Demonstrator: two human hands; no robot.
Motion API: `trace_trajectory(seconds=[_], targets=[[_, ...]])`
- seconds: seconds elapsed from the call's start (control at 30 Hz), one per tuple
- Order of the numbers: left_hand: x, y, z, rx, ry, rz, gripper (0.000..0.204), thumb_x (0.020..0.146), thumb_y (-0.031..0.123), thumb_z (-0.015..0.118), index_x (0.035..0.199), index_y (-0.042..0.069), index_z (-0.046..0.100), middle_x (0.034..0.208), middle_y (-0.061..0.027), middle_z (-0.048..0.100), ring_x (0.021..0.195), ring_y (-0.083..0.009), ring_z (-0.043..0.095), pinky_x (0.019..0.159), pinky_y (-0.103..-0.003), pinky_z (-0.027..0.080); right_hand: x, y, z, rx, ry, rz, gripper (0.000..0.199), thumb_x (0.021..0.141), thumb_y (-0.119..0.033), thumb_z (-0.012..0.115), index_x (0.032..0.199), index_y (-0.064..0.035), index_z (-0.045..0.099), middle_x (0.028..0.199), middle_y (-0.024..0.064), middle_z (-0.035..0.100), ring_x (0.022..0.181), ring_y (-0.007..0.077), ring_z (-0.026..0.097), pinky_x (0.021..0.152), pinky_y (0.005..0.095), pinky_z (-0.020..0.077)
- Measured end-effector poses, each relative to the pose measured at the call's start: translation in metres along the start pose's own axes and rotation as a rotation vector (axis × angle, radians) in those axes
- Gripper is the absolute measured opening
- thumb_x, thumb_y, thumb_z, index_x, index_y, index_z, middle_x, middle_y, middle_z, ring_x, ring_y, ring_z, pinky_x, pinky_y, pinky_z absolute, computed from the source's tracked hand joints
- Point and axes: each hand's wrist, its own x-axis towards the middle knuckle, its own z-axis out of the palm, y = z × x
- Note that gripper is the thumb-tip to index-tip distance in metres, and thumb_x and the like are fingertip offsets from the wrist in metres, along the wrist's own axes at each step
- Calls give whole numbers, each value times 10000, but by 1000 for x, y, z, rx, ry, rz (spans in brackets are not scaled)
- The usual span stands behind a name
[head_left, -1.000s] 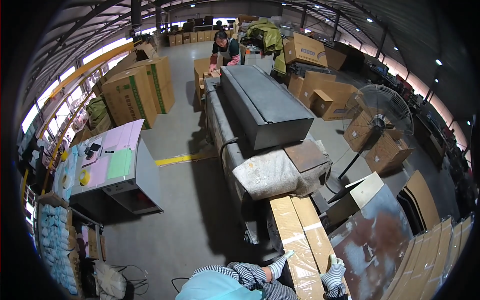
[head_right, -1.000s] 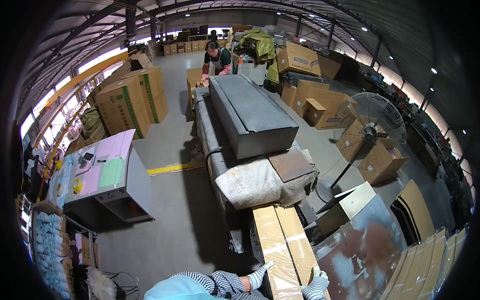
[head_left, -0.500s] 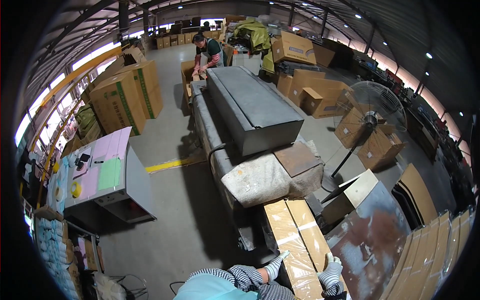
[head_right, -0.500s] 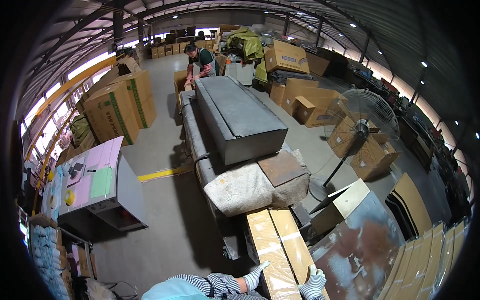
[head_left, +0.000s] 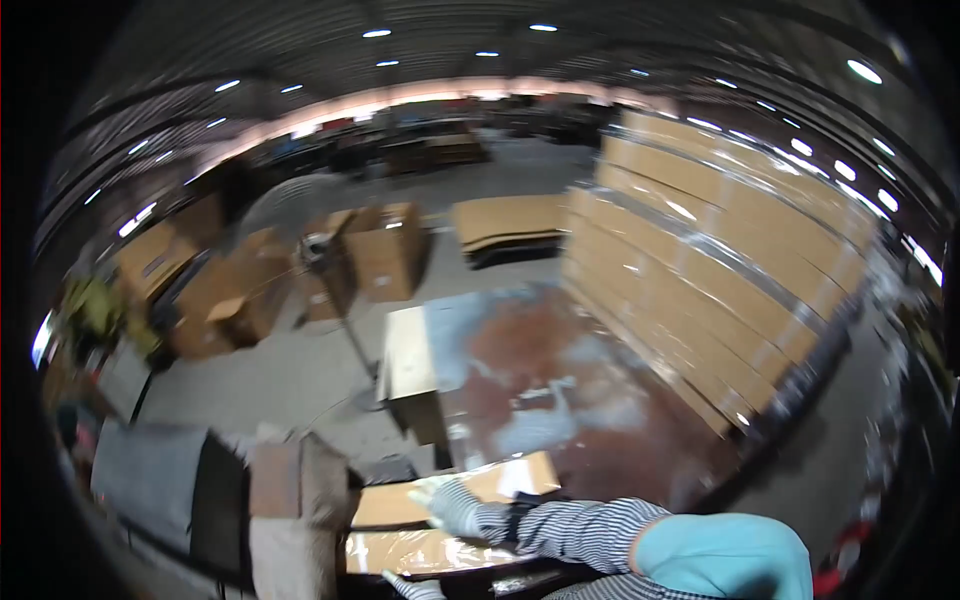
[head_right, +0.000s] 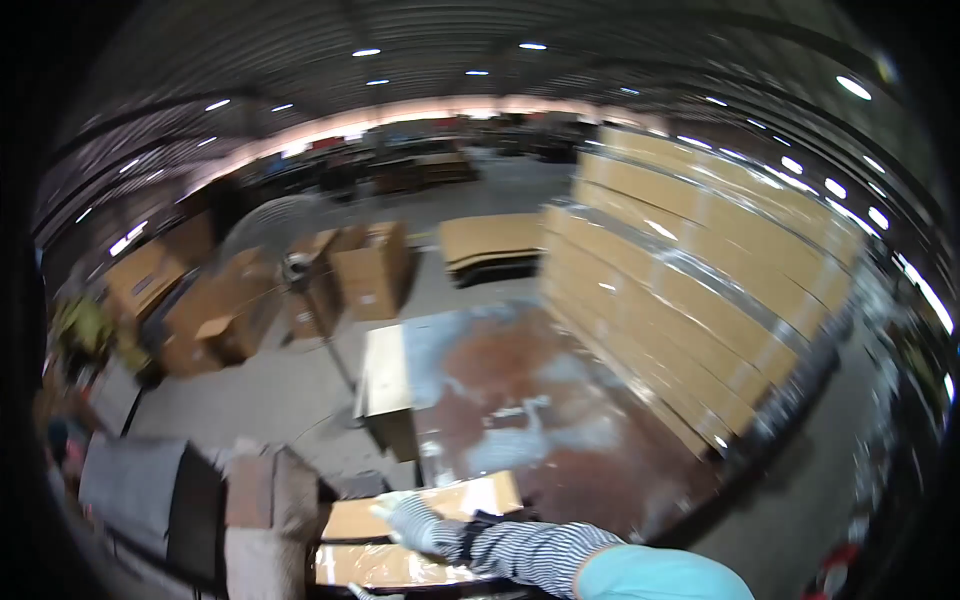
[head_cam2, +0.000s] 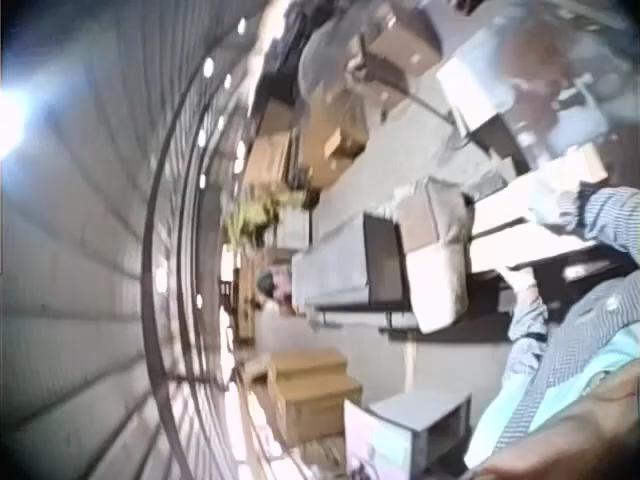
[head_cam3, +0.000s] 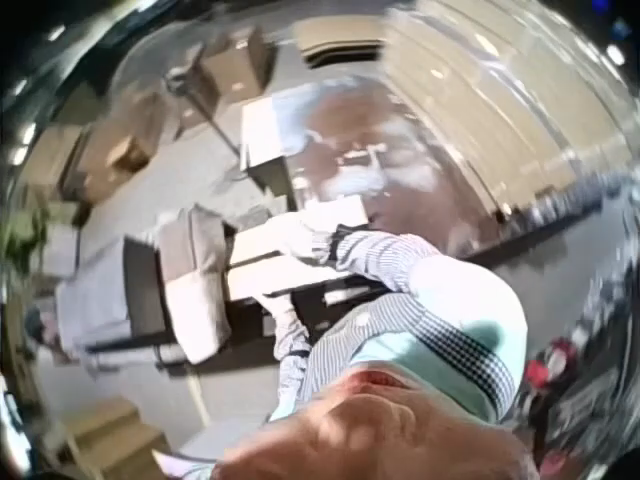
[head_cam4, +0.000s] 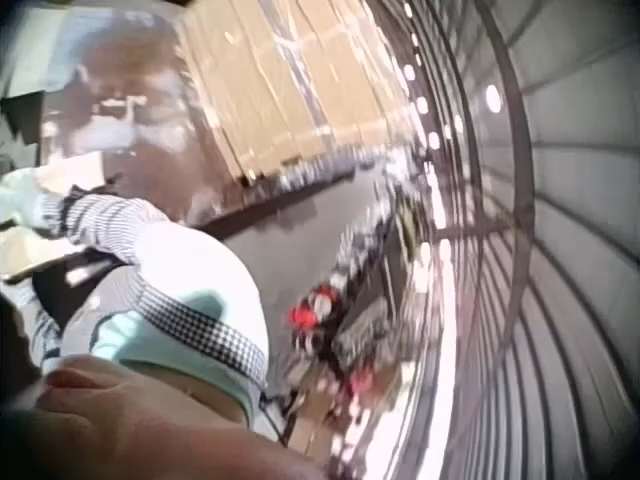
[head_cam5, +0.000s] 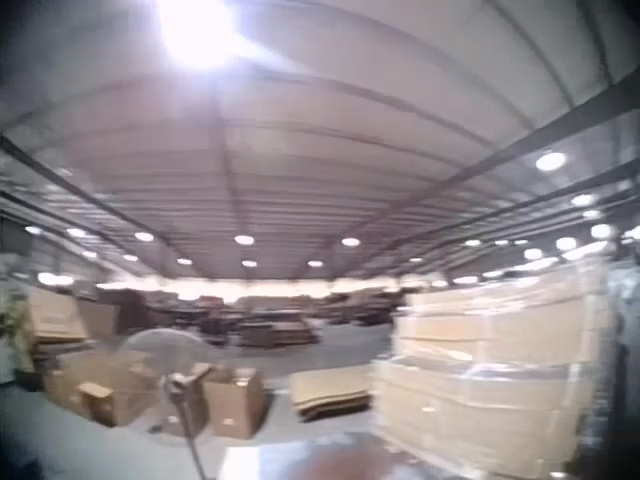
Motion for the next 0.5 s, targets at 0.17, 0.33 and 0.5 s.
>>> trace_trajectory(seconds=[0.17,0.33,0.5], targets=[[6,-141,86,526,155,-172,713,908,665,554,1380,132,526,1454,-145,513,1307,-373,504,1076,-589,426,-52,26,-107,13,-5,152,602,812,-268,720,1332,-6,567,1388,238,517,1293,384,487,1100,508,387],[-23,-273,48,792,448,-456,717,830,794,570,1240,205,577,1333,-129,579,1225,-349,558,983,-619,461,-220,129,-294,-456,427,481,565,773,-351,682,1202,12,627,1246,250,604,1164,426,583,1011,514,480],[-58,-421,65,886,46,-847,653,795,783,661,1073,212,510,1041,-66,582,922,-280,613,700,-491,494,-434,208,-527,-894,852,981,329,779,-255,642,1014,-25,648,1087,233,627,1046,417,597,891,515,490]])
